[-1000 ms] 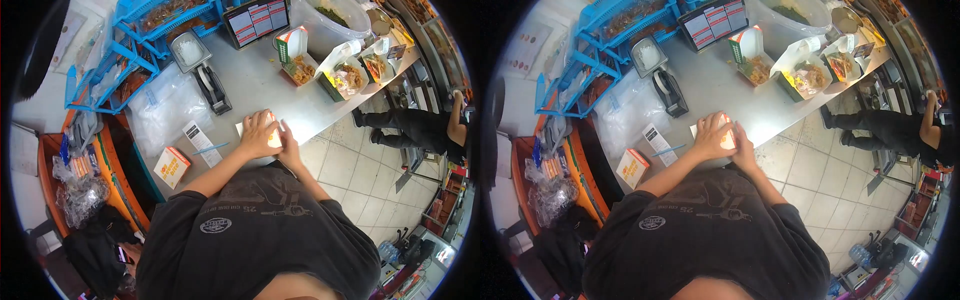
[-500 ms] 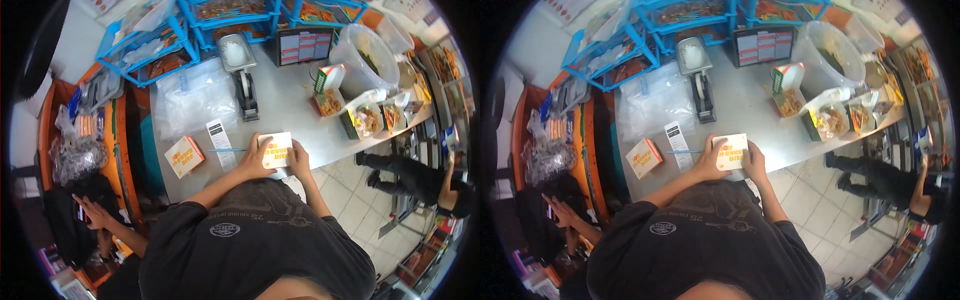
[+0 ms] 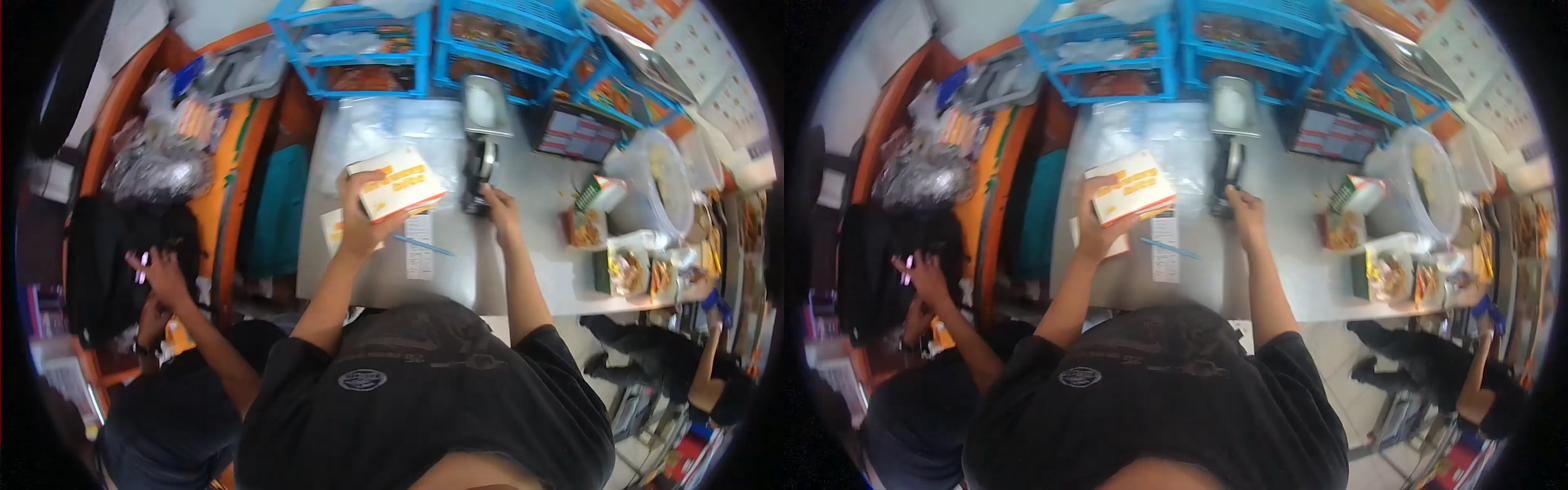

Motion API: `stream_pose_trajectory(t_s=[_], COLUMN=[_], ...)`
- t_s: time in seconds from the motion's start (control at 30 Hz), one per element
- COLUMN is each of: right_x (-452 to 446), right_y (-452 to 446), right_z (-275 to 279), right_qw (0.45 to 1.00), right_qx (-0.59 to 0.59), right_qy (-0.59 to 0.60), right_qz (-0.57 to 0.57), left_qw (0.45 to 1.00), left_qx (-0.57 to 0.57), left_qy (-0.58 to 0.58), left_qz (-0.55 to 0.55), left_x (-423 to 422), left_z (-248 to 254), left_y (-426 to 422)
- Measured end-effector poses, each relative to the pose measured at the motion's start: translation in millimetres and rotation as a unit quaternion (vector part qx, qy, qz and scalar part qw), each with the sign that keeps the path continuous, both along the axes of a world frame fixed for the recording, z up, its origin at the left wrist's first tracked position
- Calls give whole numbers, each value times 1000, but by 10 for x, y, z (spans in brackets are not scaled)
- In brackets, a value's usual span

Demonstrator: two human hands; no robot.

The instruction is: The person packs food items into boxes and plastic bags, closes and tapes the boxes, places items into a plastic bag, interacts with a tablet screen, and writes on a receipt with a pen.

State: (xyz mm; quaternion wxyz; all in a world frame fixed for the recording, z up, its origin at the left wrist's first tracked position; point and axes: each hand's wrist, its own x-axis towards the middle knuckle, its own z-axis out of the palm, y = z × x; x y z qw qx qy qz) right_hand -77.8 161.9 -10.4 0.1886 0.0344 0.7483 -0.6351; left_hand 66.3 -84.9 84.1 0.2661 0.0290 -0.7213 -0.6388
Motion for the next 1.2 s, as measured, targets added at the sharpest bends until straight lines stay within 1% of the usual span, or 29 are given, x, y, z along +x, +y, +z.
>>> stream_pose_trajectory(t_s=[0.03,0.07,0.1,0.13,0.17,0.2,0.23,0.3,0.33,0.37,0.4,0.43,0.47,0.53,0.57,0.6,0.67,0.7,0.77,0.83,0.87,0.9,0.93,1.0,1.07,1.1,1.13,1.17,1.2], right_x=[-37,-41,29,141,214,316,388,424,447,443,462,502,517,649,674,738,827,846,837,797,795,785,832,876,779,708,582,509,457], right_y=[-31,-49,-32,2,-2,30,26,-89,-83,-35,12,89,168,77,43,-50,-217,-271,-418,-492,-461,-402,-378,-211,90,273,545,750,884], right_z=[-81,-94,44,193,121,-80,-268,-280,-276,-258,-242,-191,-132,410,462,744,1134,1242,1308,1213,1223,1146,1111,1022,833,696,519,499,516], right_qw=[1000,994,982,976,971,992,983,932,891,880,893,902,909,961,980,975,952,952,960,967,976,969,976,971,993,998,999,996,987], right_qx=[-23,-104,-179,-201,-227,-107,14,134,196,227,239,256,274,163,17,-104,-198,-215,-210,-123,-104,31,53,116,36,-7,-12,-87,-156], right_qy=[-9,-44,-56,-81,-69,53,177,329,401,413,381,347,313,221,195,173,181,153,151,215,182,229,194,179,103,64,36,-17,-46], right_qz=[-3,-11,6,-21,-35,-39,-49,-72,-88,-60,-29,-11,-1,18,46,90,148,152,109,64,66,90,85,106,36,9,16,-9,-13], left_qw=[1000,999,997,994,997,997,996,994,987,975,956,947,934,934,933,937,933,949,974,991,993,994,986,997,976,981,986,991,990], left_qx=[-4,-24,-43,-78,-28,2,33,59,135,210,286,317,347,352,354,339,351,300,195,59,-6,76,158,-18,201,178,153,124,131], left_qy=[-13,-10,-7,13,17,16,16,3,-7,-20,-33,-29,-56,-40,-54,-73,-78,-90,-107,-90,-78,-46,-19,-15,74,68,61,52,36], left_qz=[15,36,56,75,73,75,78,86,84,73,50,51,56,46,42,43,15,23,41,74,83,63,45,77,40,29,22,22,49], left_x=[-13,13,39,23,8,-6,-24,-42,-24,-40,-106,-111,-163,-216,-224,-239,-247,-255,-246,-140,-91,-56,-8,98,174,235,325,429,487], left_z=[-91,-58,-26,60,38,0,-39,-53,-36,-10,67,188,167,181,186,174,208,127,-84,-111,-129,-14,111,93,298,251,153,50,-120], left_y=[-43,-66,-87,-61,-57,-52,-51,-28,-15,24,104,152,147,217,271,341,487,522,531,595,647,716,743,585,519,375,189,66,8])
